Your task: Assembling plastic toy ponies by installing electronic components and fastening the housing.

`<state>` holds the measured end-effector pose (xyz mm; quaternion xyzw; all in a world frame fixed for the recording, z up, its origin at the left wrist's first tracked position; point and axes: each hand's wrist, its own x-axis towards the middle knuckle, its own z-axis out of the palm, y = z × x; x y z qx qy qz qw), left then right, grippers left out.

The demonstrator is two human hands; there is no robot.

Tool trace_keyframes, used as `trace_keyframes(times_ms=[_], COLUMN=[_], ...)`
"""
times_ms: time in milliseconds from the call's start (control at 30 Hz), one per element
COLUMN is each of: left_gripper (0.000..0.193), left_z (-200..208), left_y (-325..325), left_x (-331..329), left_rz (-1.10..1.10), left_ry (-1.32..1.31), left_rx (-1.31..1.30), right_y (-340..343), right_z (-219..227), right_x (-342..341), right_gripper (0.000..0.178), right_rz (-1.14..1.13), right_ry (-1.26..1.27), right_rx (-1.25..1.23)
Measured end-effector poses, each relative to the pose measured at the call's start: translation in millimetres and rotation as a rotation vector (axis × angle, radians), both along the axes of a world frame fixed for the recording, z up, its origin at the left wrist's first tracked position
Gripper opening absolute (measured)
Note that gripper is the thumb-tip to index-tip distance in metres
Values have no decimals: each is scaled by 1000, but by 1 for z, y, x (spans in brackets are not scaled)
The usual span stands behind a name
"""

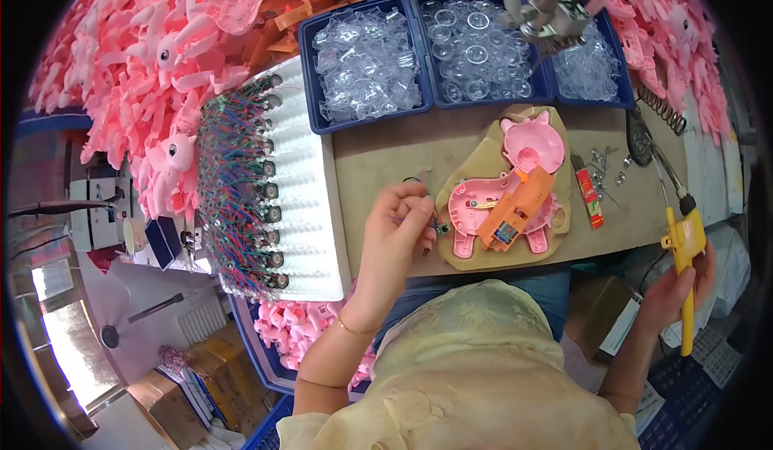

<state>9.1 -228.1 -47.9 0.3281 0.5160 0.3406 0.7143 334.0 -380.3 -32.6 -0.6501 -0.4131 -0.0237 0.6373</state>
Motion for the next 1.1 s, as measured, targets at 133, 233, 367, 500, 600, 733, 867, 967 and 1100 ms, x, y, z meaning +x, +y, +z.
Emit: trace_keyframes(times_ms=[133, 233, 367, 500, 600, 733, 867, 967, 1100], left_gripper=[27, 24, 17, 15, 10, 19, 13, 13, 12], left_z=[-11, -11, -17, -21, -24, -1, 13, 16, 5], left_y=[-2, -5, -5, -3, -5, -7, -9, -11, -24], left_x=[-5, -1, -4, -6, -8, -13, 4, 8, 7], left_rz=[27, 158, 88, 41, 155, 33, -354, -435, -383], left_ry=[-122, -153, -262, -315, -341, 818, 683, 498, 568], left_rx=[-113, -169, -217, -164, -119, 1265, 1063, 1042, 1111], right_y=[18, 13, 5, 6, 9, 0, 15, 3, -4], right_z=[1, -4, -8, -8, -8, -7, -2, -4, 7], right_x=[-12, -12, -12, -15, -16, -16, -30, -26, -28], right_gripper=[49, 51, 52, 51, 53, 58, 62, 61, 59], right_rz=[108, 147, 154, 128, 97, 66, 135, 152, 307], right_ry=[138, 151, 154, 190, 130, -217, -123, 127, 313], right_rx=[3, -6, -38, -55, -94, -189, -165, -91, -36])
